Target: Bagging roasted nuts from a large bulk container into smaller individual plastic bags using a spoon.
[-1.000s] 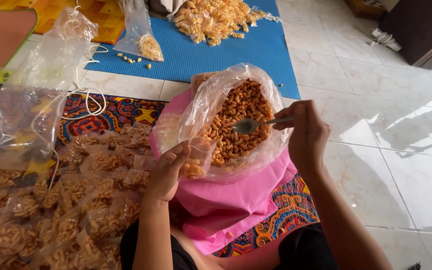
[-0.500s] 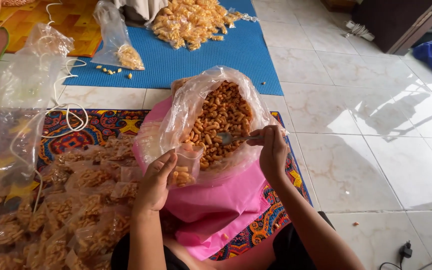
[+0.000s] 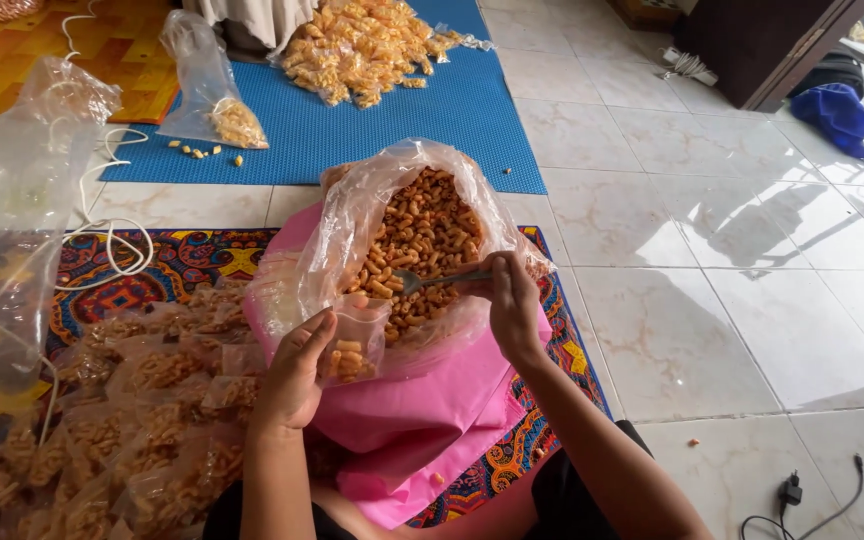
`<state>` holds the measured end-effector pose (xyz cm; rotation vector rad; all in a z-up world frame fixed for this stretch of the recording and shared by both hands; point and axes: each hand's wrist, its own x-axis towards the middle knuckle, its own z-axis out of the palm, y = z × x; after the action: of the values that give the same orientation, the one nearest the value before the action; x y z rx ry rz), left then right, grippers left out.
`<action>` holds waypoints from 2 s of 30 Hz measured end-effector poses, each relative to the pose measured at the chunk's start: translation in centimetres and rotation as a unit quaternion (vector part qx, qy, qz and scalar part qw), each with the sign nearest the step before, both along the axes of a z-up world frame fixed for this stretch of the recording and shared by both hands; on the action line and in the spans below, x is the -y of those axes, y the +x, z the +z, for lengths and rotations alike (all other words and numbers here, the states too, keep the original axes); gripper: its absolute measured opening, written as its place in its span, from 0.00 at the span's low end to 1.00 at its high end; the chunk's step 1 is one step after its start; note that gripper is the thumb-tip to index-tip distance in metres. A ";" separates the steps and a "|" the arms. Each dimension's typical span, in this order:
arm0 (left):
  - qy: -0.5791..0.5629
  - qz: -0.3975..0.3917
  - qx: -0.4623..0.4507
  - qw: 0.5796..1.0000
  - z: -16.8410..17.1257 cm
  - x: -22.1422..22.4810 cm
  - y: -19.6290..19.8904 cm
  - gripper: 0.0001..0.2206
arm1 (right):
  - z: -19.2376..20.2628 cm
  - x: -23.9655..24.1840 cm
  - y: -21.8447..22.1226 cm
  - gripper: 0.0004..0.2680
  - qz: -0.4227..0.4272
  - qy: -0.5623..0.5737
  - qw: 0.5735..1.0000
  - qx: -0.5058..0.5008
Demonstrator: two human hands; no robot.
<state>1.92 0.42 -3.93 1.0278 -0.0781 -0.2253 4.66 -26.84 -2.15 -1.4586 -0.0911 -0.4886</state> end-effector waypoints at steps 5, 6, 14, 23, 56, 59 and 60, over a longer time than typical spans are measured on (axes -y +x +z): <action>0.004 -0.003 -0.012 1.000 2.9 0.3 -1.0 0.14 | 2.4 1.3 0.0 0.11 0.001 0.037 0.999 0.003; 0.008 -0.005 -0.015 1.000 3.0 0.5 -1.3 0.13 | 2.9 1.6 -0.2 0.10 0.008 0.056 0.998 0.010; 0.057 -0.024 0.010 0.998 -0.1 -0.1 -0.6 0.17 | 7.1 1.7 0.1 0.12 0.056 0.014 0.997 0.050; 0.021 -0.053 0.035 0.998 1.5 0.5 -0.8 0.15 | 12.6 -1.1 -0.6 0.11 0.135 -0.187 0.963 0.140; -0.013 -0.104 0.012 0.994 -0.8 0.4 0.2 0.26 | 14.9 -5.0 -3.8 0.05 0.120 -0.348 0.908 0.202; 0.012 -0.096 0.013 0.995 0.4 1.1 -0.2 0.25 | 15.3 -4.0 -4.7 0.06 0.120 -0.285 0.937 0.164; 0.027 -0.096 0.038 0.994 1.4 0.8 -0.7 0.24 | 15.4 -4.2 -4.8 0.07 0.141 -0.253 0.946 0.143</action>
<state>1.22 -0.42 -2.56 1.0830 -0.2414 -0.3651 -0.16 -22.68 13.20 -1.8277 -0.6926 -0.4558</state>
